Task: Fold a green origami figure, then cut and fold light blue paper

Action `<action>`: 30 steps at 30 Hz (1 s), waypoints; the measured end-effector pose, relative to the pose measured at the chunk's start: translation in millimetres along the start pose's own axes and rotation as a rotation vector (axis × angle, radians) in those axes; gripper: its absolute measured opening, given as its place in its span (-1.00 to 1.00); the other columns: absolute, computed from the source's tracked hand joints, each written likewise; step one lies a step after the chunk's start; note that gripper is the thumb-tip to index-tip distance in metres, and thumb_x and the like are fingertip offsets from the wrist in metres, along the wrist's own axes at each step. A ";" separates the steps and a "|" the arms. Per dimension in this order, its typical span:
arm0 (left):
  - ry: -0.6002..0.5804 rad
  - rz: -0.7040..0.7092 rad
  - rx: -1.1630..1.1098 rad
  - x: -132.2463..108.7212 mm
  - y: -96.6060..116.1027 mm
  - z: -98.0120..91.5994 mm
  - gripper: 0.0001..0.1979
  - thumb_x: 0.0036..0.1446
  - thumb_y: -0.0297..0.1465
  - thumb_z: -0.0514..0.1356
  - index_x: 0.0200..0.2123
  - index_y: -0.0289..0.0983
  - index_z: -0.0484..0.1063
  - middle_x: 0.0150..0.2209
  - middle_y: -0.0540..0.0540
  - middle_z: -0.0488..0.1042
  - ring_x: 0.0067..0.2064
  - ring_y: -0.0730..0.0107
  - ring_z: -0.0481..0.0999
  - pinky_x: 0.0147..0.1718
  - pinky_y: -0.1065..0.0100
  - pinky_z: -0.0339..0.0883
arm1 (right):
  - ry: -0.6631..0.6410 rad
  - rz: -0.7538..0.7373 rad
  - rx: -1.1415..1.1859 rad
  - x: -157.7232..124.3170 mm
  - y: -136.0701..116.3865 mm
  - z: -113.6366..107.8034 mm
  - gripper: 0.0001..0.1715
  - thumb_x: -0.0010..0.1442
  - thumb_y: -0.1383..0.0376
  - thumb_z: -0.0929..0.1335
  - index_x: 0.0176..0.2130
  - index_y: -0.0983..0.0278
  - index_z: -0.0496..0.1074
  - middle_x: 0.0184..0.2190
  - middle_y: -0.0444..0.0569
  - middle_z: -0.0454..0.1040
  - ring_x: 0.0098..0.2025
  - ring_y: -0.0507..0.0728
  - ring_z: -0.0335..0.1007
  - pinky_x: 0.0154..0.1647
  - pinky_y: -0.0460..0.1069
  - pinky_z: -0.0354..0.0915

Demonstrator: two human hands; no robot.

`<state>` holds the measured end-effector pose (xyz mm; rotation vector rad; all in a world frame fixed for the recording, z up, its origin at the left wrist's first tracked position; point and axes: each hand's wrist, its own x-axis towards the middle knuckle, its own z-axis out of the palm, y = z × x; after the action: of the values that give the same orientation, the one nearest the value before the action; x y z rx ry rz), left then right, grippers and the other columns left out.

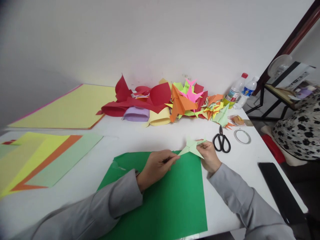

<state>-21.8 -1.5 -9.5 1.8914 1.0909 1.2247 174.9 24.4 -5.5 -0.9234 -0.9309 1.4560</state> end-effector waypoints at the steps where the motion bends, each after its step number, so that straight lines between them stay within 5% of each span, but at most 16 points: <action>1: 0.024 -0.014 -0.031 -0.3 -0.5 0.5 -0.85 0.03 -0.32 0.30 -0.51 -0.25 0.49 -0.63 0.02 0.41 -0.59 0.49 0.33 -0.54 0.43 0.21 | -0.003 0.004 0.000 0.2 -0.2 -0.5 -0.69 -0.27 0.21 0.61 -0.47 0.23 0.56 -0.65 -0.15 0.48 -0.62 0.00 0.32 -0.53 -0.09 0.28; 6: 0.040 -0.105 -0.288 0.2 1.9 3.0 -0.60 -0.17 -0.28 0.43 -0.22 -0.30 0.50 -0.44 -0.06 0.49 -0.50 0.45 0.39 -0.48 0.38 0.34 | -0.137 0.055 -0.069 -4.6 -1.7 2.2 -0.69 -0.27 0.22 0.61 -0.48 0.24 0.55 -0.61 -0.14 0.50 -0.60 0.01 0.35 -0.54 -0.11 0.28; 12: -0.204 -0.298 -0.621 4.9 10.4 -0.1 -0.65 -0.14 -0.21 0.41 -0.39 -0.34 0.48 -0.54 -0.01 0.41 -0.51 0.48 0.36 -0.50 0.41 0.25 | -0.311 0.153 -0.149 -12.4 -4.5 12.6 -0.69 -0.21 0.21 0.59 -0.44 0.25 0.52 -0.57 -0.13 0.53 -0.59 0.02 0.37 -0.55 -0.11 0.28; 19: -0.127 -0.451 -0.914 10.6 3.9 -2.0 -0.54 0.02 -0.01 0.24 -0.40 -0.36 0.47 -0.60 -0.06 0.43 -0.57 0.40 0.42 -0.55 0.36 0.29 | -0.376 0.180 -0.087 -13.4 -2.4 15.1 -0.70 -0.20 0.21 0.56 -0.47 0.30 0.50 -0.67 -0.15 0.43 -0.66 -0.02 0.24 -0.62 -0.13 0.13; 24: 0.157 -0.454 -0.835 13.1 4.0 -1.5 -0.69 -0.05 -0.23 0.34 -0.29 -0.29 0.44 -0.48 0.02 0.43 -0.49 0.48 0.41 -0.46 0.40 0.32 | -0.233 -0.040 -0.242 -18.9 -2.4 15.7 -0.82 -0.05 0.21 0.49 -0.44 0.25 0.49 -0.59 -0.17 0.39 -0.53 0.02 0.25 -0.46 -0.09 0.21; 30: 0.138 -0.425 -0.705 12.9 0.4 -1.8 -0.75 -0.08 -0.26 0.37 -0.38 -0.27 0.46 -0.58 0.07 0.39 -0.56 0.51 0.36 -0.51 0.40 0.28 | -0.176 -0.547 -0.766 -27.0 -11.9 14.7 -0.79 0.28 0.26 0.28 -0.15 0.20 0.49 -0.44 -0.09 0.30 -0.38 0.09 0.26 -0.35 -0.01 0.21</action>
<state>-20.4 9.8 -3.3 1.0015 0.9001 1.2744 167.8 -2.4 12.3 -0.9680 -1.7754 0.7052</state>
